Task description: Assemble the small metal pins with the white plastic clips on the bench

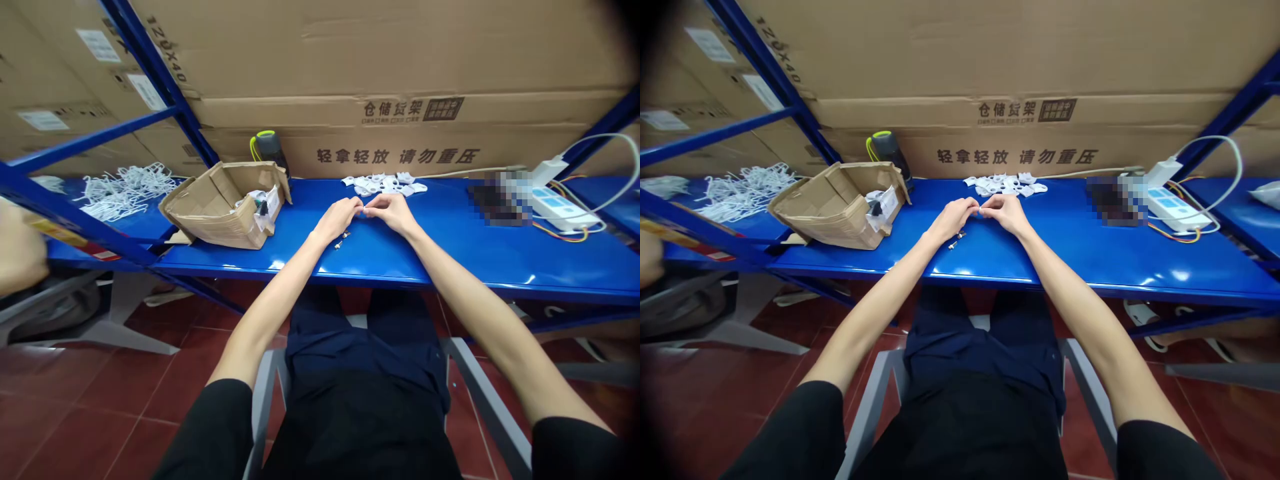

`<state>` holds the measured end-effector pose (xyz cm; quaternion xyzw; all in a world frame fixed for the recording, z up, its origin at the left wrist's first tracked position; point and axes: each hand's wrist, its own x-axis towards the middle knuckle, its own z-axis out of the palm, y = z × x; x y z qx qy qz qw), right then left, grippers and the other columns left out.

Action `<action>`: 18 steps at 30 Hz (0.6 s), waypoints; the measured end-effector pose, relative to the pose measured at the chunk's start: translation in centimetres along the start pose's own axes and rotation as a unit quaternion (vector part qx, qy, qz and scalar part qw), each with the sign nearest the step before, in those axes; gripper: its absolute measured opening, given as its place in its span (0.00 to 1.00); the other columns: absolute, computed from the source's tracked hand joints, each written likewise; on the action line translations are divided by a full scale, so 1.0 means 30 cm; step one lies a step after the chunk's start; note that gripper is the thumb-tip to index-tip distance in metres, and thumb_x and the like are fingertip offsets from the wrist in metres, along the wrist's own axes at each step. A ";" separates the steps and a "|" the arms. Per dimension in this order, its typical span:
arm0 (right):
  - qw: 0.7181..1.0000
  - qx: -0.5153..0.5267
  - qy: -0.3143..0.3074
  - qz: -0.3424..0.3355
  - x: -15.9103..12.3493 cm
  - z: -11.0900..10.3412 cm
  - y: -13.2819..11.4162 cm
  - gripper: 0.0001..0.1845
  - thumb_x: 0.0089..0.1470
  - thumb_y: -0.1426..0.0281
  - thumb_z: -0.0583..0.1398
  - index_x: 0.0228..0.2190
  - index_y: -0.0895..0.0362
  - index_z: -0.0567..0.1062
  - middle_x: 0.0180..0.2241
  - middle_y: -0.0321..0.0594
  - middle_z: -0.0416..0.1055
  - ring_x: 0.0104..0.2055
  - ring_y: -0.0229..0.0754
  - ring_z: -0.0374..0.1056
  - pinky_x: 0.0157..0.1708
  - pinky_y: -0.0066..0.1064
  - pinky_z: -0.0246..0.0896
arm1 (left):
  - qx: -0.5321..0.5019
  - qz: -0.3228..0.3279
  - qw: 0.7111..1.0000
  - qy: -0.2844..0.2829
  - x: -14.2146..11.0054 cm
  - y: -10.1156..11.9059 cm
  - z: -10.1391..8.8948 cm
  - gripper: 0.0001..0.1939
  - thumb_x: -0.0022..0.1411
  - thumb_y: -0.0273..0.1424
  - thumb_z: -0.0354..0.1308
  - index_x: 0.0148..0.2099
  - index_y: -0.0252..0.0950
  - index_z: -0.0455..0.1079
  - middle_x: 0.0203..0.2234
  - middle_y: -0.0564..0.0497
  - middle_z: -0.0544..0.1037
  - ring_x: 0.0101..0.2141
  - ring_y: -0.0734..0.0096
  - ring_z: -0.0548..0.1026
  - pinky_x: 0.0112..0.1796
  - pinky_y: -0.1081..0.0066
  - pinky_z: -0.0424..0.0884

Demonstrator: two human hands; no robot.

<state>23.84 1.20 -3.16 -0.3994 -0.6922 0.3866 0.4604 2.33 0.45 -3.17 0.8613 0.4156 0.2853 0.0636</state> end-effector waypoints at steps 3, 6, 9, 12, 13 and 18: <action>1.000 -0.004 0.002 -0.006 0.005 -0.003 -0.002 0.26 0.42 0.46 0.78 0.31 0.53 0.85 0.33 0.45 0.85 0.38 0.56 0.82 0.47 0.49 0.80 | -0.032 -0.008 0.999 0.020 0.006 0.004 -0.018 0.11 0.81 0.32 0.55 0.50 0.38 0.78 0.43 0.48 0.86 0.46 0.60 0.82 0.50 0.66 0.73; 1.000 0.003 0.000 -0.013 0.007 -0.005 -0.010 0.25 0.43 0.46 0.77 0.33 0.53 0.86 0.35 0.45 0.86 0.40 0.57 0.82 0.48 0.50 0.81 | -0.068 -0.012 0.996 0.049 0.008 0.000 -0.034 0.10 0.79 0.33 0.58 0.48 0.38 0.80 0.43 0.49 0.87 0.45 0.62 0.83 0.49 0.67 0.73; 1.000 0.002 0.000 -0.025 0.003 -0.003 -0.019 0.25 0.44 0.46 0.77 0.33 0.53 0.86 0.35 0.45 0.86 0.40 0.57 0.82 0.48 0.50 0.80 | -0.083 -0.012 0.995 0.061 0.006 -0.003 -0.041 0.09 0.78 0.33 0.60 0.46 0.38 0.82 0.43 0.50 0.88 0.45 0.63 0.84 0.50 0.67 0.73; 1.000 -0.009 -0.003 -0.029 -0.003 -0.001 -0.027 0.25 0.45 0.45 0.76 0.33 0.53 0.86 0.35 0.44 0.86 0.40 0.56 0.82 0.48 0.48 0.79 | -0.099 -0.011 0.993 0.056 0.002 0.003 -0.043 0.11 0.78 0.34 0.59 0.46 0.38 0.82 0.43 0.50 0.88 0.45 0.63 0.84 0.51 0.68 0.74; 0.999 -0.018 -0.003 -0.031 -0.005 -0.001 -0.030 0.25 0.47 0.45 0.75 0.33 0.53 0.86 0.36 0.44 0.86 0.41 0.56 0.81 0.48 0.48 0.79 | -0.102 -0.010 0.993 0.051 0.001 0.005 -0.045 0.11 0.79 0.34 0.58 0.47 0.38 0.82 0.43 0.50 0.88 0.46 0.63 0.84 0.51 0.68 0.74; 0.985 -0.160 0.004 -0.057 -0.010 -0.010 -0.047 0.14 0.56 0.53 0.71 0.32 0.50 0.86 0.38 0.42 0.85 0.46 0.55 0.78 0.56 0.49 0.71 | -0.048 -0.042 0.997 0.041 0.000 -0.016 -0.064 0.13 0.80 0.33 0.55 0.53 0.41 0.82 0.50 0.48 0.86 0.52 0.58 0.81 0.58 0.62 0.73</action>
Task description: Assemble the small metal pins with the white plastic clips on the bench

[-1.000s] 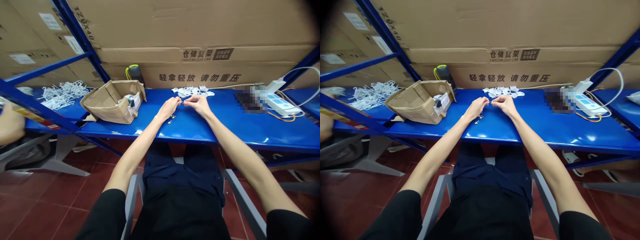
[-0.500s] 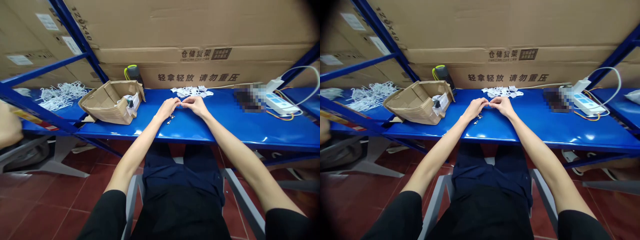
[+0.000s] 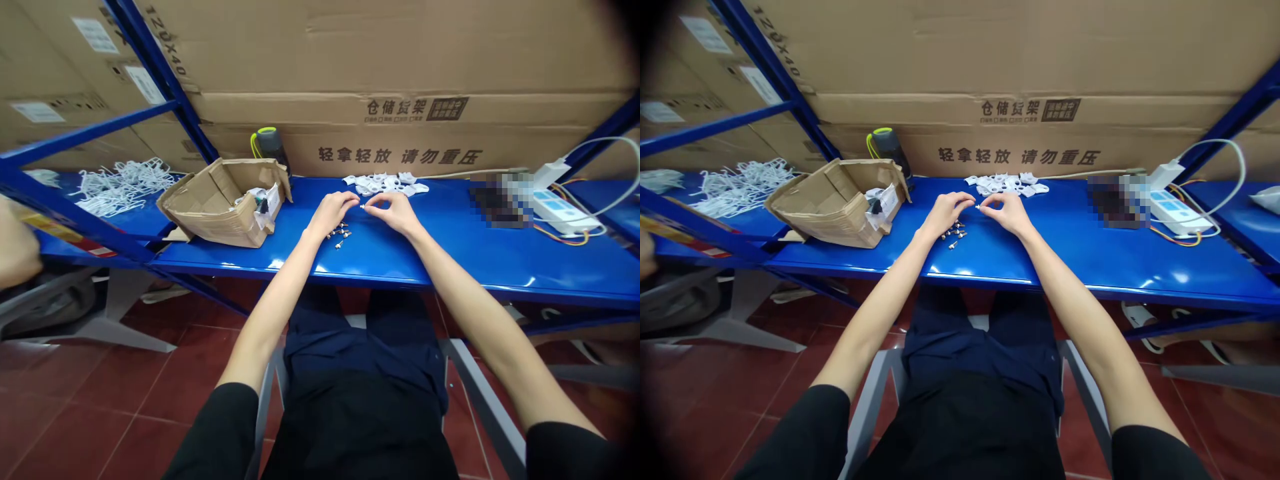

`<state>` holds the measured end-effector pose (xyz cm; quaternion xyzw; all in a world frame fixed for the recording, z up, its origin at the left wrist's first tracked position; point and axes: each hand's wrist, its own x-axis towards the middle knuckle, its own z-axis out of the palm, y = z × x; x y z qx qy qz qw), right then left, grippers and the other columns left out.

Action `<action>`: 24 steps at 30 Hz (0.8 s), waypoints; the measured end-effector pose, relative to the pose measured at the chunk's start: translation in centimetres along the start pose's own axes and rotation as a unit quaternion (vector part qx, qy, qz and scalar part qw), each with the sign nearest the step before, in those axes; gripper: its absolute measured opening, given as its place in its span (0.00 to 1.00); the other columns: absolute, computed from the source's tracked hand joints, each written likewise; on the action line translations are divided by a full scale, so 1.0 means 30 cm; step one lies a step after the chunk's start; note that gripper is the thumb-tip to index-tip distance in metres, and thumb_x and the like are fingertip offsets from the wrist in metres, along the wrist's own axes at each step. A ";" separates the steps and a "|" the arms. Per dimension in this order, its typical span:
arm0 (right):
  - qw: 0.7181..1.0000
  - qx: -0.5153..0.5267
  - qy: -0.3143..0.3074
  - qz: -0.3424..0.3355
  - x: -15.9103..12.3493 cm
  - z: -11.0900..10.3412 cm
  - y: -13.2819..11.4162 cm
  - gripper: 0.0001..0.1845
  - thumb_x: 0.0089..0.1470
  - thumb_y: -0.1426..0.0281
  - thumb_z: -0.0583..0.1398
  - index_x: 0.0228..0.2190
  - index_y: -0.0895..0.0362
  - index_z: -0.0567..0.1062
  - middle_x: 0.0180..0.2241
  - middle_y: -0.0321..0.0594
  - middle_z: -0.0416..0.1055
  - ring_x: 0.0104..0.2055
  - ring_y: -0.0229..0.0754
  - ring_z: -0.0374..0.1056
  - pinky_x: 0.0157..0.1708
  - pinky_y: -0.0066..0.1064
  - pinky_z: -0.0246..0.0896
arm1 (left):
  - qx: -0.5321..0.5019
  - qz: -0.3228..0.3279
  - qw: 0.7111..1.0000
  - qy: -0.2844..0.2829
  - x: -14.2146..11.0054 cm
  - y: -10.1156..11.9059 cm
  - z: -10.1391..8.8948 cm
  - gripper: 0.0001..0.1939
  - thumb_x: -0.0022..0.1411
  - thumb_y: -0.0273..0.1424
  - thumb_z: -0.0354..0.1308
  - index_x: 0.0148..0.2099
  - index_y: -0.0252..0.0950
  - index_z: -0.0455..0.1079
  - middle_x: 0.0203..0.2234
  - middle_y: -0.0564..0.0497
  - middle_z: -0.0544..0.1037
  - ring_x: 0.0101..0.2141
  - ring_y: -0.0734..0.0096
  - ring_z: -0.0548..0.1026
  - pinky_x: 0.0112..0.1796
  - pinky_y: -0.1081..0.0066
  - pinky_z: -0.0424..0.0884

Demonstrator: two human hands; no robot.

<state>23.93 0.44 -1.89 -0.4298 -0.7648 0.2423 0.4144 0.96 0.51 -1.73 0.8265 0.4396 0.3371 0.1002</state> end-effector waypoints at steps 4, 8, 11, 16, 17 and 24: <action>0.988 -0.122 -0.082 -0.037 -0.010 -0.007 -0.015 0.06 0.57 0.61 0.70 0.32 0.48 0.87 0.45 0.41 0.85 0.54 0.56 0.74 0.65 0.52 0.61 | 0.066 -0.064 0.994 0.058 -0.008 -0.061 -0.020 0.19 0.79 0.26 0.48 0.56 0.39 0.80 0.55 0.44 0.83 0.56 0.54 0.76 0.62 0.57 0.70; 0.975 -0.171 -0.139 -0.041 -0.025 -0.016 -0.030 0.05 0.57 0.62 0.71 0.33 0.48 0.88 0.50 0.41 0.83 0.56 0.58 0.71 0.65 0.54 0.58 | 0.123 -0.140 0.981 0.059 -0.027 -0.118 -0.037 0.15 0.77 0.26 0.52 0.49 0.37 0.82 0.51 0.38 0.81 0.54 0.49 0.75 0.60 0.52 0.70; 0.971 -0.177 -0.153 -0.040 -0.028 -0.022 -0.031 0.07 0.59 0.60 0.69 0.35 0.47 0.89 0.51 0.41 0.83 0.57 0.58 0.71 0.65 0.53 0.58 | 0.122 -0.163 0.978 0.045 -0.039 -0.150 -0.056 0.12 0.75 0.29 0.56 0.46 0.37 0.83 0.46 0.40 0.82 0.50 0.51 0.76 0.57 0.55 0.71; 0.964 -0.255 -0.070 0.001 -0.013 -0.041 -0.007 0.14 0.65 0.66 0.61 0.42 0.54 0.88 0.49 0.49 0.83 0.55 0.59 0.72 0.58 0.49 0.64 | 0.106 -0.145 0.984 0.008 -0.060 -0.186 -0.098 0.14 0.75 0.36 0.59 0.46 0.37 0.85 0.43 0.43 0.83 0.45 0.56 0.78 0.54 0.60 0.73; 0.957 -0.287 -0.044 0.020 -0.012 -0.050 0.000 0.15 0.65 0.68 0.60 0.42 0.56 0.87 0.48 0.52 0.83 0.55 0.61 0.71 0.57 0.50 0.65 | 0.106 -0.138 0.985 0.006 -0.064 -0.187 -0.103 0.15 0.75 0.37 0.58 0.46 0.38 0.86 0.43 0.43 0.83 0.44 0.57 0.77 0.54 0.60 0.73; 0.911 -0.396 0.022 0.112 -0.030 -0.118 0.027 0.18 0.68 0.69 0.56 0.42 0.61 0.86 0.50 0.65 0.81 0.58 0.71 0.71 0.57 0.60 0.62 | 0.103 -0.134 0.986 -0.002 -0.070 -0.141 -0.100 0.12 0.72 0.35 0.61 0.42 0.41 0.86 0.45 0.43 0.82 0.46 0.55 0.78 0.52 0.61 0.73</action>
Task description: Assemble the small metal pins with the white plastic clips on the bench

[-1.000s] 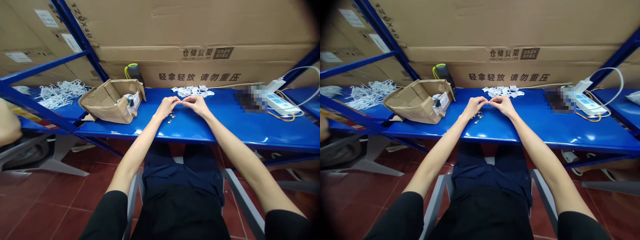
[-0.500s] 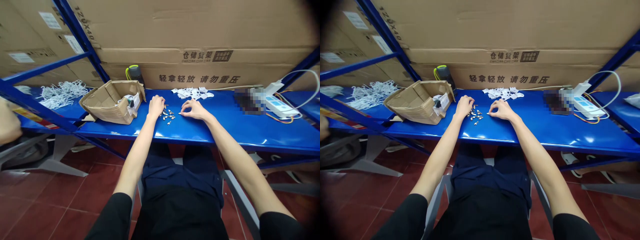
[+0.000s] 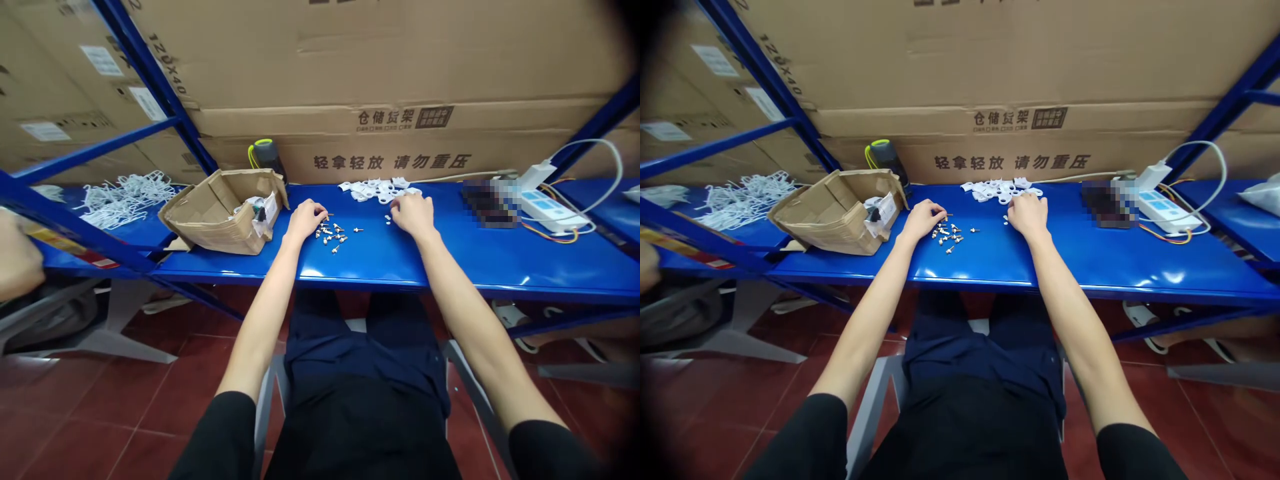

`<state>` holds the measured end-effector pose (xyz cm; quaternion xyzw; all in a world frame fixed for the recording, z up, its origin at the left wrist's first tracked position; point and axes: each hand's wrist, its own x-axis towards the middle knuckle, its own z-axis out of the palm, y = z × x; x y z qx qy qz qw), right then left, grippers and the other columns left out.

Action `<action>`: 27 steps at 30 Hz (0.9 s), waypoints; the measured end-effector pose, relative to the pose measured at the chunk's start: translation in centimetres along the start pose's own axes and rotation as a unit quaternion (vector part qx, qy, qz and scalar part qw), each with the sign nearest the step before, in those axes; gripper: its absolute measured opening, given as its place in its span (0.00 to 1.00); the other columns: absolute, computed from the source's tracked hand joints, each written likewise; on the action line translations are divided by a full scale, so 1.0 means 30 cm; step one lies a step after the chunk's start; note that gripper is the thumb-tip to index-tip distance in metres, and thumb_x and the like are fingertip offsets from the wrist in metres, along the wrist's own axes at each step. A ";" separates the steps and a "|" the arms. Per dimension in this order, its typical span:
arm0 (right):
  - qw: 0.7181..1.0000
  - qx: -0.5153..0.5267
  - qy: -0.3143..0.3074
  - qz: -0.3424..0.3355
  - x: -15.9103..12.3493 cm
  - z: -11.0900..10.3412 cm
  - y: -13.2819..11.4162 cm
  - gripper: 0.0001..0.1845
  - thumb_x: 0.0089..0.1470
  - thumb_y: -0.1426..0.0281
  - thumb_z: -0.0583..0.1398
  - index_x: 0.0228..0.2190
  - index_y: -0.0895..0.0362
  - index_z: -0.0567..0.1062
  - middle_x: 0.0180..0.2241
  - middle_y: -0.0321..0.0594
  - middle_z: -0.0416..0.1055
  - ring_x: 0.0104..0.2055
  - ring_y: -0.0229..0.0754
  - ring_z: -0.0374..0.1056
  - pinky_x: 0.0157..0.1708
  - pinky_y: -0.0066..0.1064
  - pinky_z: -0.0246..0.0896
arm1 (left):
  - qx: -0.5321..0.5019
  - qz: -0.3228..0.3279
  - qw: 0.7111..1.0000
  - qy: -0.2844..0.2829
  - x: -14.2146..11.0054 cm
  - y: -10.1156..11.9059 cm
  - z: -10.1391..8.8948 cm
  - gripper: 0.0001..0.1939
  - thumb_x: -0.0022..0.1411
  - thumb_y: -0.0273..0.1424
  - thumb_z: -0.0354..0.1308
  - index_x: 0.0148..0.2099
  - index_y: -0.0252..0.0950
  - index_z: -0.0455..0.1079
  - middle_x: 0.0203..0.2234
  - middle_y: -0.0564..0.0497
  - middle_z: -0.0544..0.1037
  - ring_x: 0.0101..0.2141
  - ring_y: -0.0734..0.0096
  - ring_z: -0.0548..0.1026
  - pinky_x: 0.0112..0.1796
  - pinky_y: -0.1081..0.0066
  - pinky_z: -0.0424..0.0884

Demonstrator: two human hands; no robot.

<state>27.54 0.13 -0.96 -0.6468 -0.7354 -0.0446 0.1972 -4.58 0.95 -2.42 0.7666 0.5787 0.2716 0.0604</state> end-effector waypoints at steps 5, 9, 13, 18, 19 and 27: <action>0.998 0.018 -0.054 -0.002 -0.002 -0.011 0.004 0.16 0.64 0.59 0.64 0.37 0.58 0.87 0.43 0.60 0.83 0.54 0.70 0.76 0.57 0.61 0.62 | -0.001 -0.022 1.000 0.017 0.011 0.015 0.013 0.10 0.72 0.34 0.63 0.38 0.42 0.84 0.44 0.44 0.82 0.45 0.55 0.78 0.48 0.62 0.73; 0.997 0.013 -0.080 0.005 0.000 -0.017 -0.006 0.09 0.62 0.66 0.66 0.35 0.56 0.87 0.42 0.57 0.84 0.53 0.69 0.76 0.58 0.59 0.61 | -0.007 -0.052 0.998 0.019 0.044 0.034 0.035 0.11 0.71 0.40 0.66 0.38 0.42 0.83 0.43 0.45 0.83 0.44 0.56 0.78 0.45 0.63 0.73; 0.997 0.024 -0.077 0.005 0.004 -0.011 -0.015 0.08 0.63 0.67 0.66 0.35 0.56 0.86 0.42 0.57 0.84 0.55 0.69 0.75 0.60 0.59 0.59 | -0.022 -0.059 0.998 0.007 0.086 0.041 0.060 0.13 0.69 0.44 0.68 0.38 0.41 0.83 0.40 0.46 0.85 0.40 0.58 0.79 0.43 0.64 0.72; 0.998 0.025 -0.056 -0.021 0.008 0.011 -0.025 0.08 0.63 0.70 0.64 0.36 0.57 0.85 0.43 0.58 0.84 0.54 0.66 0.75 0.59 0.57 0.58 | -0.053 -0.025 0.998 0.013 0.103 -0.007 0.074 0.17 0.77 0.42 0.57 0.46 0.40 0.85 0.45 0.45 0.86 0.46 0.57 0.79 0.49 0.63 0.73; 0.998 0.023 -0.049 -0.026 0.009 0.016 -0.027 0.09 0.63 0.70 0.63 0.36 0.57 0.85 0.43 0.58 0.84 0.54 0.65 0.74 0.59 0.57 0.58 | -0.054 -0.014 0.998 0.011 0.102 -0.017 0.075 0.17 0.77 0.42 0.57 0.48 0.40 0.85 0.46 0.45 0.86 0.48 0.57 0.79 0.51 0.63 0.73; 0.998 0.030 -0.023 -0.041 0.005 0.040 -0.047 0.11 0.64 0.69 0.62 0.34 0.57 0.85 0.41 0.59 0.83 0.53 0.67 0.73 0.58 0.58 0.58 | -0.026 -0.010 1.000 0.007 0.090 -0.001 0.082 0.07 0.70 0.35 0.68 0.47 0.44 0.86 0.47 0.46 0.83 0.48 0.55 0.79 0.50 0.61 0.74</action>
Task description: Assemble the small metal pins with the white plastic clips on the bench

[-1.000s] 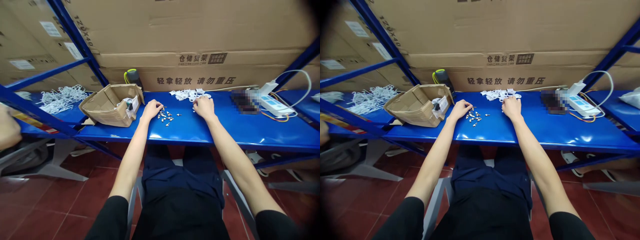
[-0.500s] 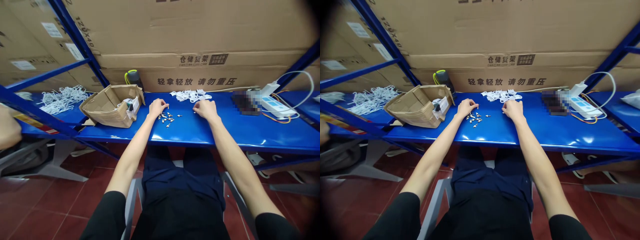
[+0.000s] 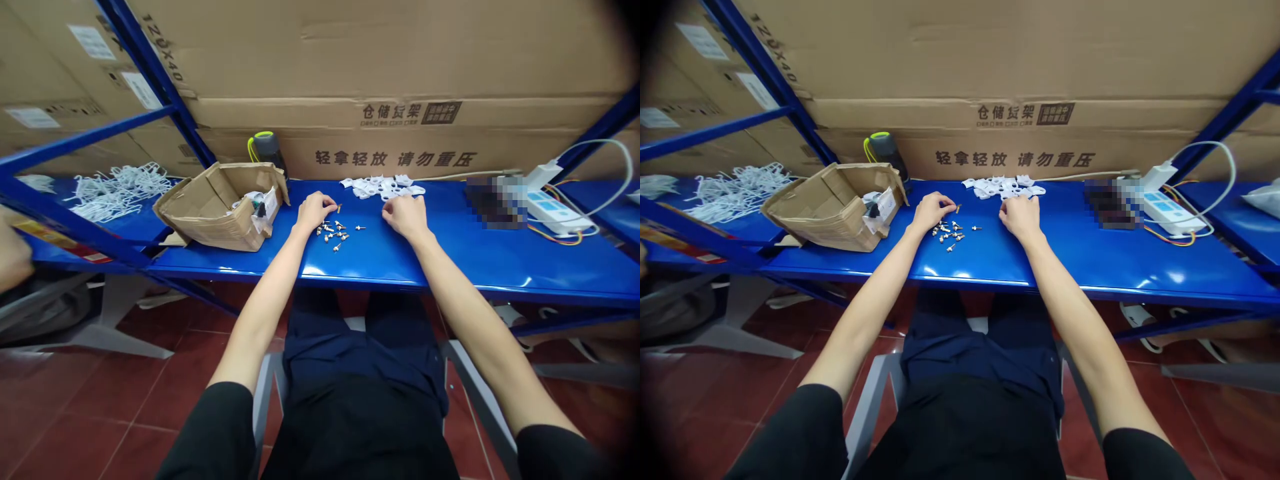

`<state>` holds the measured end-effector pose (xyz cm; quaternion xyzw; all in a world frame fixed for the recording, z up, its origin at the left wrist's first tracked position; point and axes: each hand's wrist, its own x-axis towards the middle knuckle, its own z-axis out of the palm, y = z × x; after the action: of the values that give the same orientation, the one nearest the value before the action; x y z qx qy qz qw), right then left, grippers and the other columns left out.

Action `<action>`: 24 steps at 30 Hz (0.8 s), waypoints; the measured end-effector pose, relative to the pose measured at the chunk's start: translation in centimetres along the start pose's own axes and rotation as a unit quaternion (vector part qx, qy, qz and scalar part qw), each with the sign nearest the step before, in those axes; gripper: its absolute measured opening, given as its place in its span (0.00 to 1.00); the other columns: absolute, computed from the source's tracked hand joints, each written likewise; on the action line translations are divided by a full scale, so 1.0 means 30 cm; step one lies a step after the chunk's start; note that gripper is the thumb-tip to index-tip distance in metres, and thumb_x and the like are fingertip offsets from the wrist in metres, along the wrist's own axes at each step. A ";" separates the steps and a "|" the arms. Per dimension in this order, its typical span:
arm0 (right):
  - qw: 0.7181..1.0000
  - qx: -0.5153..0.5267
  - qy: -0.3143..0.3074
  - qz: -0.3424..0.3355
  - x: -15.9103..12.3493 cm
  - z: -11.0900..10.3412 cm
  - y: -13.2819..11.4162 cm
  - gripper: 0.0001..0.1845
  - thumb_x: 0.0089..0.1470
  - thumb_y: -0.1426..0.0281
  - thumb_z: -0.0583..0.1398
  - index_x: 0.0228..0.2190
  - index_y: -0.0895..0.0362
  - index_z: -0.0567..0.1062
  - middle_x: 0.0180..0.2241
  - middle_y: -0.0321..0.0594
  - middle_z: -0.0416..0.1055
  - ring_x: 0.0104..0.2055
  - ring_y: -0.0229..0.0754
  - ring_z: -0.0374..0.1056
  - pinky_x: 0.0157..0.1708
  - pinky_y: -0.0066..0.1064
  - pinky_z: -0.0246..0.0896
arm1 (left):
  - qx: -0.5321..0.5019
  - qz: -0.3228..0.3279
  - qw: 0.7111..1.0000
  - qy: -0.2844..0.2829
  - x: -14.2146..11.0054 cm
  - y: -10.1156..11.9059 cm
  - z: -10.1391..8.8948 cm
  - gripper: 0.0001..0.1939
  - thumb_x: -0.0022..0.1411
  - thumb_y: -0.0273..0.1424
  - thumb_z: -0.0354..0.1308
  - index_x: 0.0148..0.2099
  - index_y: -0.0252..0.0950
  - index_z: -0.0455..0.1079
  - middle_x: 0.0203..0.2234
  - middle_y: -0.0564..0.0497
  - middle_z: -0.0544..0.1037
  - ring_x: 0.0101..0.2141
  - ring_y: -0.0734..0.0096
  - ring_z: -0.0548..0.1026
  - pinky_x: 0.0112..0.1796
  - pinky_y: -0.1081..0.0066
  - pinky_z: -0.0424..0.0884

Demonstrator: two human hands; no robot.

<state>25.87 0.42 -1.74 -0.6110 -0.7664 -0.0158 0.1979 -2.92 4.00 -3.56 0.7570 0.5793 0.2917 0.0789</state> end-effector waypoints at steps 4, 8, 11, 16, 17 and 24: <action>1.000 0.002 -0.001 -0.007 -0.004 -0.006 -0.017 0.11 0.65 0.70 0.61 0.35 0.59 0.84 0.43 0.61 0.83 0.54 0.68 0.73 0.59 0.60 0.58 | 0.006 -0.003 1.000 0.006 -0.003 0.013 -0.002 0.07 0.73 0.32 0.63 0.46 0.41 0.84 0.49 0.44 0.82 0.50 0.52 0.79 0.50 0.60 0.73; 0.998 0.062 0.028 -0.015 -0.003 -0.011 -0.038 0.11 0.66 0.68 0.60 0.38 0.56 0.84 0.44 0.55 0.85 0.53 0.65 0.75 0.62 0.59 0.60 | -0.039 0.025 0.999 0.018 -0.004 0.039 -0.007 0.09 0.76 0.32 0.59 0.47 0.38 0.81 0.47 0.44 0.83 0.49 0.57 0.78 0.52 0.62 0.72; 0.977 0.206 0.055 -0.026 0.004 -0.001 -0.057 0.11 0.67 0.63 0.61 0.38 0.53 0.83 0.43 0.48 0.86 0.49 0.59 0.79 0.60 0.53 0.66 | -0.090 0.068 0.993 0.018 -0.011 0.086 -0.009 0.11 0.79 0.34 0.56 0.46 0.37 0.79 0.45 0.46 0.83 0.47 0.61 0.78 0.53 0.65 0.72; 0.886 0.460 0.060 -0.014 0.016 0.042 -0.082 0.21 0.60 0.46 0.69 0.37 0.51 0.82 0.38 0.45 0.86 0.44 0.56 0.83 0.55 0.48 0.75 | -0.149 0.110 0.982 0.025 -0.035 0.158 0.006 0.12 0.80 0.36 0.56 0.47 0.37 0.79 0.44 0.47 0.84 0.46 0.63 0.79 0.53 0.66 0.73; 0.870 0.490 0.058 -0.013 0.018 0.050 -0.085 0.23 0.58 0.44 0.70 0.37 0.51 0.82 0.37 0.44 0.86 0.44 0.56 0.83 0.55 0.48 0.76 | -0.157 0.116 0.980 0.034 -0.038 0.165 0.011 0.12 0.80 0.37 0.56 0.46 0.37 0.79 0.44 0.47 0.84 0.46 0.62 0.80 0.53 0.65 0.73; 0.806 0.592 0.022 -0.010 0.022 0.070 -0.106 0.32 0.47 0.39 0.75 0.37 0.53 0.81 0.37 0.47 0.87 0.44 0.55 0.84 0.47 0.44 0.79 | -0.193 0.142 0.966 0.099 -0.042 0.178 0.025 0.16 0.80 0.42 0.56 0.43 0.38 0.78 0.42 0.46 0.84 0.43 0.61 0.80 0.50 0.63 0.74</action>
<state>22.16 0.79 -2.77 -0.3672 -0.6281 0.4254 0.5382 1.71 1.33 -2.17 0.7693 0.4030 0.4800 0.1237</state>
